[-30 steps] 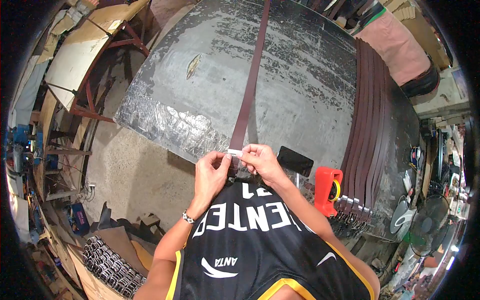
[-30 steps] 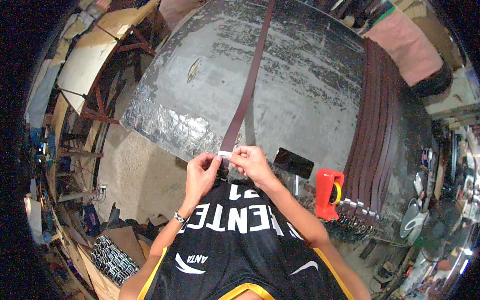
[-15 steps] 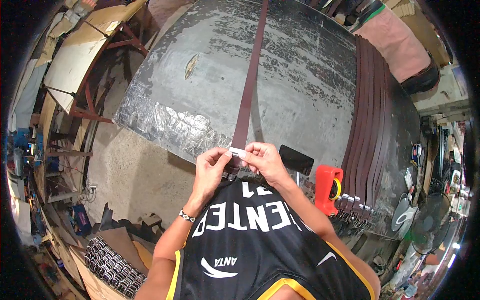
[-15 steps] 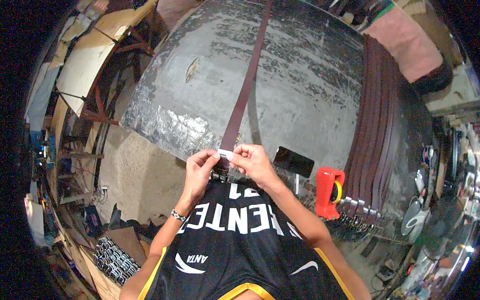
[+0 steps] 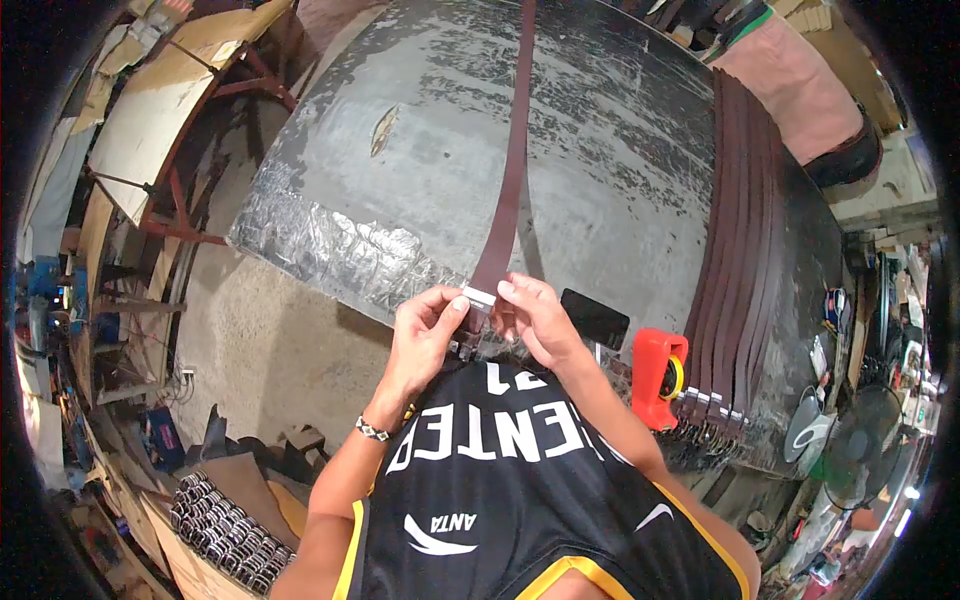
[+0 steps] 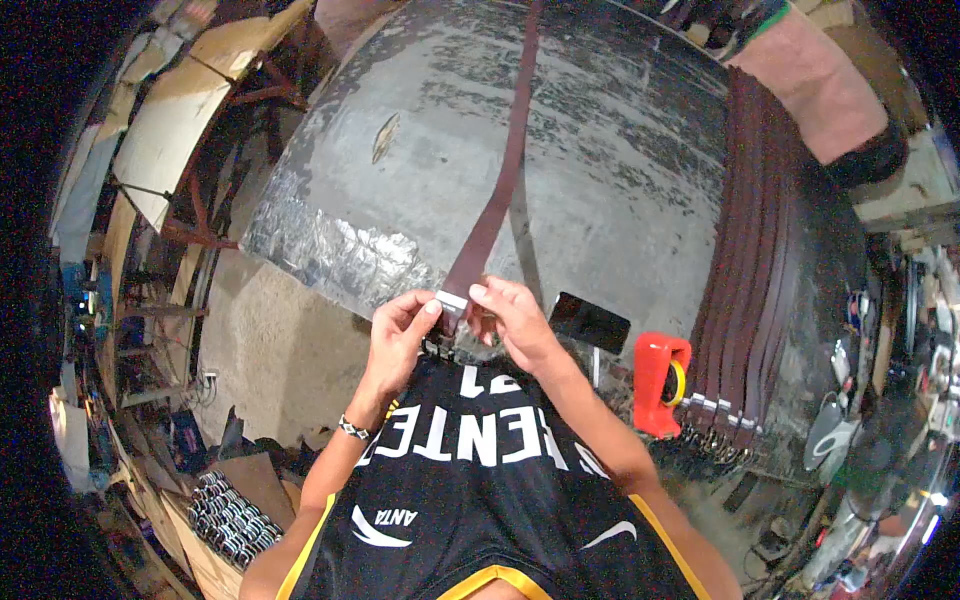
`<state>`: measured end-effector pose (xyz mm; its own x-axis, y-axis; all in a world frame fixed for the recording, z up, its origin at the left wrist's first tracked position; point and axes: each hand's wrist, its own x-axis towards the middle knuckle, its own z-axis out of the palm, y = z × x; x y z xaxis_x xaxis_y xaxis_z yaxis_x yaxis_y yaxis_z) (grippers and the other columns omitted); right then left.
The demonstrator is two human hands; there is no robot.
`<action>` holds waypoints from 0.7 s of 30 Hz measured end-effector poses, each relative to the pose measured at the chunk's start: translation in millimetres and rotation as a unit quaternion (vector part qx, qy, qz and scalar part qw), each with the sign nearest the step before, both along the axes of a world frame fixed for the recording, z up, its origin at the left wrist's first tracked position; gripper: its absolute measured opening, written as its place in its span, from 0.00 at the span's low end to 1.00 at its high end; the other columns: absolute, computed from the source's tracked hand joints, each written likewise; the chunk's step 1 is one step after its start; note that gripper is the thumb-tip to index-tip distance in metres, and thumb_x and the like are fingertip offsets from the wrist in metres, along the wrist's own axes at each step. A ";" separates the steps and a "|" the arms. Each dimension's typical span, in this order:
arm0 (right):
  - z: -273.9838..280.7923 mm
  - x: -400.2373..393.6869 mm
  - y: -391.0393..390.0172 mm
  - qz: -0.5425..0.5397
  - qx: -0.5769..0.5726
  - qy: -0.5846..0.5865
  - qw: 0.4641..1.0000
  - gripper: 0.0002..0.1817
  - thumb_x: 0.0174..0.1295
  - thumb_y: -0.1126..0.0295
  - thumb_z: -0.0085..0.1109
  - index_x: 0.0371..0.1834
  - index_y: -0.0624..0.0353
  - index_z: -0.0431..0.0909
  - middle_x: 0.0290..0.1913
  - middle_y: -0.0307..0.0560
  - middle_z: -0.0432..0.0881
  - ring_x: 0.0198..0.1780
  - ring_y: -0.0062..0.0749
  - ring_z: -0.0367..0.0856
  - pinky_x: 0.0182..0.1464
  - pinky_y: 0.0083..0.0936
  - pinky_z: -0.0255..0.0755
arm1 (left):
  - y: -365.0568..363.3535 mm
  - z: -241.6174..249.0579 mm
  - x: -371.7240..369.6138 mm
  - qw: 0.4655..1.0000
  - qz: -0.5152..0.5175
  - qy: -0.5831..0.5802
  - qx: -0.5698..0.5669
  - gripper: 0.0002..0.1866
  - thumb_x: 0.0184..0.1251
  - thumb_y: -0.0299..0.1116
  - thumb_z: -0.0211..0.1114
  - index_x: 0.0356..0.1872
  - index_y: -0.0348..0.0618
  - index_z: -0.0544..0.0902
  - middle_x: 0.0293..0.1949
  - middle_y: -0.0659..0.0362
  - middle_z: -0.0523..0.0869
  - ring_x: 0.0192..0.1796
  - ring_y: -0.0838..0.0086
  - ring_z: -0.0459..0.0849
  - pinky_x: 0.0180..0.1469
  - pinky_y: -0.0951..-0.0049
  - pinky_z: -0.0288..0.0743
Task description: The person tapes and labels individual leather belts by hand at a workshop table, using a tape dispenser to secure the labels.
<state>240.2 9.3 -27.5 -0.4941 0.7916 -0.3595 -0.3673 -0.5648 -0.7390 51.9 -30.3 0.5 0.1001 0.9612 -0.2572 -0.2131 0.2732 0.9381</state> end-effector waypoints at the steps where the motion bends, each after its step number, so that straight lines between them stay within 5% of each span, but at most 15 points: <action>1: -1.3 -0.1 0.6 -0.009 -0.003 0.030 1.000 0.13 0.70 0.61 0.56 0.44 0.60 0.79 0.35 0.39 0.84 0.31 0.21 0.80 0.29 0.18 0.70 | 0.9 2.3 0.2 1.000 -0.001 -0.001 0.000 0.11 0.76 0.34 0.60 0.44 0.34 0.83 0.35 0.62 0.86 0.36 0.83 0.82 0.41 0.78 0.78; 4: -3.5 2.1 2.8 -0.004 -0.008 0.131 0.991 0.16 0.67 0.65 0.58 0.53 0.63 0.78 0.46 0.43 0.83 0.45 0.26 0.80 0.45 0.24 0.72 | 1.8 4.7 -0.4 0.999 -0.003 -0.025 -0.027 0.11 0.75 0.33 0.60 0.43 0.34 0.83 0.35 0.63 0.85 0.36 0.82 0.81 0.42 0.78 0.75; 13: -4.4 -13.4 9.1 0.049 0.068 0.116 0.990 0.24 0.68 0.65 0.61 0.62 0.68 0.74 0.55 0.44 0.81 0.56 0.27 0.78 0.60 0.29 0.71 | 10.1 1.0 -6.5 0.978 0.032 -0.176 -0.104 0.09 0.73 0.31 0.61 0.40 0.36 0.84 0.38 0.61 0.88 0.37 0.82 0.82 0.43 0.78 0.75; 17: 9.7 -14.7 15.1 0.053 0.067 0.135 0.987 0.23 0.69 0.62 0.61 0.61 0.67 0.75 0.53 0.44 0.82 0.52 0.27 0.80 0.57 0.27 0.72 | 7.7 11.8 -1.8 0.992 0.049 -0.102 -0.055 0.09 0.73 0.33 0.62 0.39 0.36 0.84 0.37 0.61 0.87 0.37 0.83 0.82 0.43 0.78 0.75; 21: 1.4 0.3 11.4 0.031 0.080 -0.042 0.995 0.15 0.70 0.61 0.59 0.46 0.64 0.81 0.40 0.40 0.84 0.41 0.23 0.81 0.41 0.21 0.74 | 3.9 21.5 -3.2 0.999 0.043 -0.022 -0.018 0.09 0.72 0.32 0.64 0.40 0.35 0.85 0.34 0.63 0.87 0.36 0.82 0.82 0.41 0.79 0.76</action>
